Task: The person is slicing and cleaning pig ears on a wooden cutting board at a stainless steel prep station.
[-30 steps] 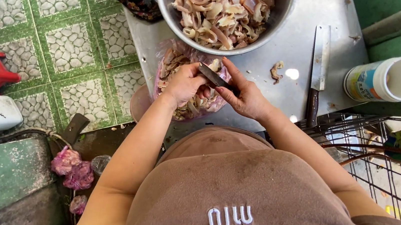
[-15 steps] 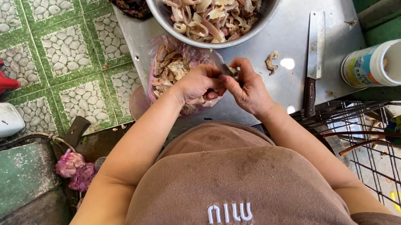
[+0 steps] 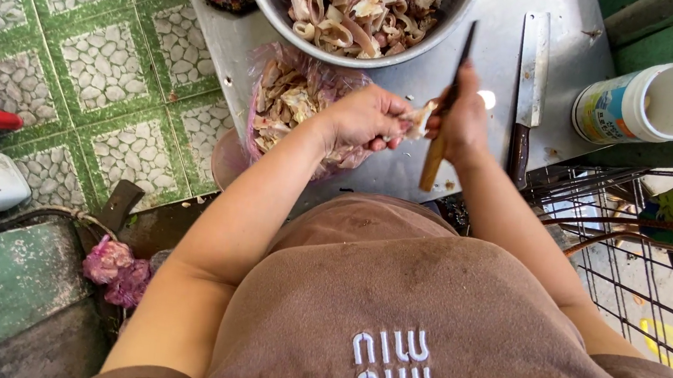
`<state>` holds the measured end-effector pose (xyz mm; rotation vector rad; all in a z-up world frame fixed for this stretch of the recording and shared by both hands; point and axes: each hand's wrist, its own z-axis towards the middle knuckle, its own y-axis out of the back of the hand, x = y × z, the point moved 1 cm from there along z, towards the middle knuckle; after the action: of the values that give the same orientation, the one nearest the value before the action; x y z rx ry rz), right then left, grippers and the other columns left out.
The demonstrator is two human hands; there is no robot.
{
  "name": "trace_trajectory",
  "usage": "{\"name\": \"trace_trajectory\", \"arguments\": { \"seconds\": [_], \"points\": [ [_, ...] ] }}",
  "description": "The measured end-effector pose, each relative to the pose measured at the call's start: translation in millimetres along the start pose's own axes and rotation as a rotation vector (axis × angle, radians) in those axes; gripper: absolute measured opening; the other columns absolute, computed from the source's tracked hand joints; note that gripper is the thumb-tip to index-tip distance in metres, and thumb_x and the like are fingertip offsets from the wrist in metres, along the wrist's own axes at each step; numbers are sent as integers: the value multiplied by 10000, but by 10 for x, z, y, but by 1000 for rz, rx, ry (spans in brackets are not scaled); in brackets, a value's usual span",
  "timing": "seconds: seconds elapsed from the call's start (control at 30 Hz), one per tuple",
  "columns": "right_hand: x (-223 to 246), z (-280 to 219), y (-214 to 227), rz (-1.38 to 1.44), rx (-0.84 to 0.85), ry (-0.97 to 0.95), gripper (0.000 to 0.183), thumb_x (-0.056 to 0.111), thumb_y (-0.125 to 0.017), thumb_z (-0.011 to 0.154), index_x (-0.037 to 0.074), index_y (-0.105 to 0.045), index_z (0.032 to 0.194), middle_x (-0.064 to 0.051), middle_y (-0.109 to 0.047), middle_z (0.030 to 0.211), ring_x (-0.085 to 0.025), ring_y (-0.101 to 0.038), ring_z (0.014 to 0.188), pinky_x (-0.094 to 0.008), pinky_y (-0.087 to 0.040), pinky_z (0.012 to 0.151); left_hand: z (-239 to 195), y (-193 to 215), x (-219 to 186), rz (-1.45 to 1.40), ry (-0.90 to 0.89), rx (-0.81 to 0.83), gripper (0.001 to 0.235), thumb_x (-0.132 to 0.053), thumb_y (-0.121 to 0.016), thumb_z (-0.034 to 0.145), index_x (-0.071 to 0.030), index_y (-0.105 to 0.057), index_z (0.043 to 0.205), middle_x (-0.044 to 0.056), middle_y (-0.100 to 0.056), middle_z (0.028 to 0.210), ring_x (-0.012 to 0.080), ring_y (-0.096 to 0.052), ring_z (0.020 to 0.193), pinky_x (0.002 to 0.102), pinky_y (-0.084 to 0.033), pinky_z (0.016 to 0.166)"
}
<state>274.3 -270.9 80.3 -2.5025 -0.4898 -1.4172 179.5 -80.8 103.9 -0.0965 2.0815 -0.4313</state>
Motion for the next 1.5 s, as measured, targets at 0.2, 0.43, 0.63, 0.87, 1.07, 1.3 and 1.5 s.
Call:
{"name": "trace_trajectory", "arguments": {
  "seconds": [0.2,0.43,0.63,0.87,1.07,1.3,1.5],
  "points": [
    [174,-73,266,-26,-13,-135,575,595,-544,987,98,-440,1259,-131,-623,707,-177,-527,479,-332,-421,421,104,670,-492,92,-202,-191,104,-125,-645,1006,-70,-710,1067,24,-745,891,29,-738,735,240,-662,674],
    [-161,-73,333,-76,-20,-188,607,598,-535,972,119,-488,1341,-91,-586,799,-157,-498,501,-315,-402,430,217,1429,-552,382,-449,-583,126,-161,-803,948,-38,-803,921,-1,-714,756,52,-584,609,234,-474,541],
    [-254,-51,220,-57,101,-126,540,533,-566,1015,28,-572,1203,-63,-529,758,-139,-469,521,-305,-365,450,146,1610,-255,106,-622,-769,84,-1,-790,878,-6,-743,948,44,-774,847,113,-727,733,281,-626,674],
    [-249,-91,-177,-764,224,117,392,360,-684,1037,-23,-700,1119,-122,-599,788,-178,-527,636,-352,-455,584,-841,1911,1160,271,-148,-1183,521,-152,-858,804,-68,-635,1268,110,-662,1272,242,-650,1142,367,-534,966],
    [-660,575,-576,-904,288,656,674,192,-726,917,-53,-449,1481,-283,-629,1094,-429,-625,909,-462,-506,813,-1426,937,2028,-130,238,-1029,611,-173,-818,846,-95,-506,1366,117,-694,1057,231,-624,845,379,-531,696],
    [-767,828,-621,-988,148,589,221,116,-624,926,10,-671,1114,-232,-710,979,-423,-681,905,-466,-540,817,-1180,1069,2701,-201,92,-1078,147,-109,-674,969,-20,-702,1082,112,-699,907,168,-629,639,302,-514,514],
    [-821,634,-388,-881,180,557,109,111,-586,1038,12,-628,1022,-183,-694,848,-334,-675,770,-427,-532,726,-1216,1131,2730,-596,-138,-1024,125,-116,-602,1005,-88,-654,1116,32,-692,985,161,-642,851,332,-572,696]
  ]
}}
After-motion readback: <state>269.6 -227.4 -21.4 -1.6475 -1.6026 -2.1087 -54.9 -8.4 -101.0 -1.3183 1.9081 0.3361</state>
